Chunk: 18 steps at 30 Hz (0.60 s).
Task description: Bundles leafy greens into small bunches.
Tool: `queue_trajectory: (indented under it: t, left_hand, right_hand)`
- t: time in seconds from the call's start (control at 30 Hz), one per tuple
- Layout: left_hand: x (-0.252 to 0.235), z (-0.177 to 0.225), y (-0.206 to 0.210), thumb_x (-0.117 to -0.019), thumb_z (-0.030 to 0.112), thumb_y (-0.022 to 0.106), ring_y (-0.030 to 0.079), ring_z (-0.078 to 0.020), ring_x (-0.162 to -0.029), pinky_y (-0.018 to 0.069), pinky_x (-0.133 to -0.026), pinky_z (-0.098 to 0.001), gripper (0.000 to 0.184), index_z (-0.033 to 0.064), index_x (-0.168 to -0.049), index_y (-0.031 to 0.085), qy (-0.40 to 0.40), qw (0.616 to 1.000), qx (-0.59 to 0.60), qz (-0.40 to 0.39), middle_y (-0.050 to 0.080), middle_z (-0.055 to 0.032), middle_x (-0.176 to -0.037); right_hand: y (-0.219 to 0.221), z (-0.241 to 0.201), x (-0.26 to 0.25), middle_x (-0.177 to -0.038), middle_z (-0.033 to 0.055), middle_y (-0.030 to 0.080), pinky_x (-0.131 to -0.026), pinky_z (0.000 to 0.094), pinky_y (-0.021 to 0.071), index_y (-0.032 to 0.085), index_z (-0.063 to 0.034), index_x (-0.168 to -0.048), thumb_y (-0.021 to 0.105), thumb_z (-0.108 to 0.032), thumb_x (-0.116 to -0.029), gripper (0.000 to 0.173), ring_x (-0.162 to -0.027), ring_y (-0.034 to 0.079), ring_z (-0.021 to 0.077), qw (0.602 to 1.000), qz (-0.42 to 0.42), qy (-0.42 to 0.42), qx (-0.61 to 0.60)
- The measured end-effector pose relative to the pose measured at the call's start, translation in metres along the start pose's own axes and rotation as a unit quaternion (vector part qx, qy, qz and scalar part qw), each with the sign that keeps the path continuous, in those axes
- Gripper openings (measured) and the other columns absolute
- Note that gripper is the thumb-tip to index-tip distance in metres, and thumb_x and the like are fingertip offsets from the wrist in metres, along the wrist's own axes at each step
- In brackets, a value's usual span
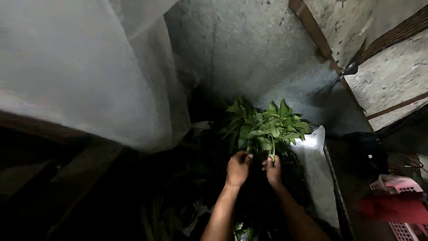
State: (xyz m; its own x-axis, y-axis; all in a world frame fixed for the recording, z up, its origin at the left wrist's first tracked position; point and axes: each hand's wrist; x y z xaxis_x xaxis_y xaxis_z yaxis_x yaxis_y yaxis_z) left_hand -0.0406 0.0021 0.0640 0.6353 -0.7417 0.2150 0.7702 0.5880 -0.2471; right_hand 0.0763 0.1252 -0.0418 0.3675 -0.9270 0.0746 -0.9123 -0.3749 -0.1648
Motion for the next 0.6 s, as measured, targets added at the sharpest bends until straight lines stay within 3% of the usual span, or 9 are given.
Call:
queue_trajectory:
  t: [0.07, 0.13, 0.27, 0.37, 0.47, 0.6]
  left_hand:
    - [0.001, -0.001, 0.004, -0.1055, 0.023, 0.057, 0.069, -0.0173, -0.089, 0.0568, -0.087, -0.039, 0.026, 0.0028, -0.117, 0.068, -0.009, 0.998, -0.027, -0.05, 0.071, -0.0095, -0.102]
    - [0.003, -0.001, 0.01, -0.105, 0.024, 0.058, 0.068, -0.0185, -0.095, 0.0543, -0.092, -0.0414, 0.026, 0.0036, -0.116, 0.071, -0.011, 0.997, -0.03, -0.07, 0.072, -0.0103, -0.105]
    - [0.01, -0.001, 0.026, -0.1041, 0.029, 0.062, 0.065, -0.0185, -0.103, 0.0513, -0.095, -0.0403, 0.032, 0.0012, -0.118, 0.069, -0.03, 0.997, 0.06, -0.037, 0.069, -0.0127, -0.111]
    - [0.013, -0.006, 0.033, -0.0998, 0.03, 0.068, 0.065, -0.0256, -0.116, 0.051, -0.104, -0.0459, 0.049, -0.0009, -0.136, 0.055, -0.042, 0.993, 0.096, 0.05, 0.066, -0.0182, -0.123]
    - [0.02, -0.006, 0.04, -0.0992, 0.032, 0.069, 0.064, -0.0217, -0.097, 0.0517, -0.09, -0.0436, 0.035, 0.0001, -0.113, 0.067, -0.052, 0.993, 0.103, 0.031, 0.067, -0.0139, -0.104]
    - [0.025, -0.006, 0.051, -0.1045, 0.03, 0.06, 0.064, -0.0171, -0.093, 0.0525, -0.088, -0.0383, 0.031, 0.0003, -0.108, 0.068, -0.047, 0.981, 0.188, -0.018, 0.068, -0.0109, -0.1]
  right_hand:
    - [-0.001, -0.011, 0.017, -0.074, 0.0028, 0.055, -0.057, 0.0243, 0.0514, 0.049, 0.0053, -0.123, 0.041, -0.009, -0.108, 0.022, -0.059, 0.055, 0.0083, 0.995, -0.017, -0.054, -0.076]
    - [-0.002, -0.019, 0.03, -0.071, -0.0007, 0.052, -0.055, 0.0215, 0.0483, 0.052, 0.0033, -0.115, 0.043, -0.009, -0.1066, 0.017, -0.057, 0.052, 0.005, 0.99, -0.039, -0.103, -0.09]
    - [-0.006, -0.033, 0.05, -0.078, 0.0033, 0.06, -0.064, 0.0207, 0.0513, 0.062, 0.0073, -0.114, 0.054, -0.009, -0.1023, 0.022, -0.066, 0.057, 0.004, 0.984, -0.071, -0.165, 0.014]
    - [-0.008, -0.037, 0.054, -0.089, 0.0094, 0.067, -0.073, 0.023, 0.0549, 0.065, 0.0077, -0.114, 0.059, -0.009, -0.0998, 0.023, -0.076, 0.063, 0.0066, 0.978, -0.043, -0.196, 0.059]
    - [-0.013, -0.04, 0.051, -0.095, 0.0129, 0.071, -0.081, 0.027, 0.0573, 0.067, 0.0064, -0.11, 0.064, -0.007, -0.0968, 0.019, -0.085, 0.068, 0.0113, 0.972, 0.003, -0.22, 0.086]
    - [-0.016, -0.045, 0.061, -0.106, 0.0195, 0.073, -0.093, 0.0365, 0.0581, 0.071, 0.0077, -0.11, 0.063, -0.004, -0.0949, 0.021, -0.099, 0.072, 0.0233, 0.943, -0.008, -0.281, 0.179]
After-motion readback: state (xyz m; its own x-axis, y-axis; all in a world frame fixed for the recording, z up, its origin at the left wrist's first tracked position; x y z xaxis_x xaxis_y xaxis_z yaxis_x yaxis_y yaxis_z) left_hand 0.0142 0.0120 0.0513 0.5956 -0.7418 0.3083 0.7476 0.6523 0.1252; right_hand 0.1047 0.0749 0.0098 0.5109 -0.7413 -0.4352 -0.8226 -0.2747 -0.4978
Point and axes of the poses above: each hand's wrist, its own x-axis away from the middle knuckle, its own y-axis out of the palm, z = x × y
